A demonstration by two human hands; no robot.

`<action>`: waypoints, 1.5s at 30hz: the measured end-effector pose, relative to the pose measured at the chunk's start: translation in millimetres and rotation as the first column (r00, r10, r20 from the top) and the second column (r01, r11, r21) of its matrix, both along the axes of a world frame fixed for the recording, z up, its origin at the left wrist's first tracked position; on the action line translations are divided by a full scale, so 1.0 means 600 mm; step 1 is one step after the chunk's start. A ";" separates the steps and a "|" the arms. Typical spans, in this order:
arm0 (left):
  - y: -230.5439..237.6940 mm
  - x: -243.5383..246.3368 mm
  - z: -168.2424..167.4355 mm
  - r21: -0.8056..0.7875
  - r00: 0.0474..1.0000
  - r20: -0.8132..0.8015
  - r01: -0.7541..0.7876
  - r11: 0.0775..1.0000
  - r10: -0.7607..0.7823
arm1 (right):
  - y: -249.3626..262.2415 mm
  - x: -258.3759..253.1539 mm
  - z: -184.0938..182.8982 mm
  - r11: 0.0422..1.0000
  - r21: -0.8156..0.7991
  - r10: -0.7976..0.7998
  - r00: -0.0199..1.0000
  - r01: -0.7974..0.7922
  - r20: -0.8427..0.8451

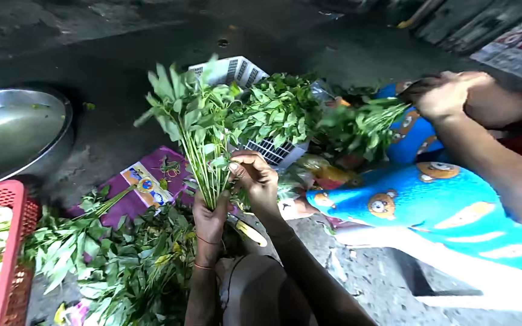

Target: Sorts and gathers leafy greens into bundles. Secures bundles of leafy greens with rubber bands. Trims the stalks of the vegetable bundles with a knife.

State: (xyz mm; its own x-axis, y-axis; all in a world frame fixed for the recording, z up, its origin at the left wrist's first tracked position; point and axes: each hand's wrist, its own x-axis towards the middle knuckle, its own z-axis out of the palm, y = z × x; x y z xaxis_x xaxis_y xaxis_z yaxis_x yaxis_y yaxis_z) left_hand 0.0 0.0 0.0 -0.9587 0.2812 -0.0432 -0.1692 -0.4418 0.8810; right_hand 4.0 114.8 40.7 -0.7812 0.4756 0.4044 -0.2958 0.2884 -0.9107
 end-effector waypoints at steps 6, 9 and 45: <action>0.010 0.009 -0.015 -0.223 0.996 -0.028 -0.083 0.971 0.079 | -0.017 0.027 0.009 0.944 0.137 0.306 0.952 -0.300 -0.019; -0.008 0.001 -0.016 -0.287 0.998 -0.002 -0.061 0.956 0.063 | -0.017 0.039 0.010 0.912 -0.053 0.407 0.913 -0.406 0.009; -0.005 0.012 -0.049 -0.103 0.979 0.129 -0.145 0.984 0.158 | 0.002 0.134 -0.005 0.906 -0.307 0.409 0.789 -0.291 0.458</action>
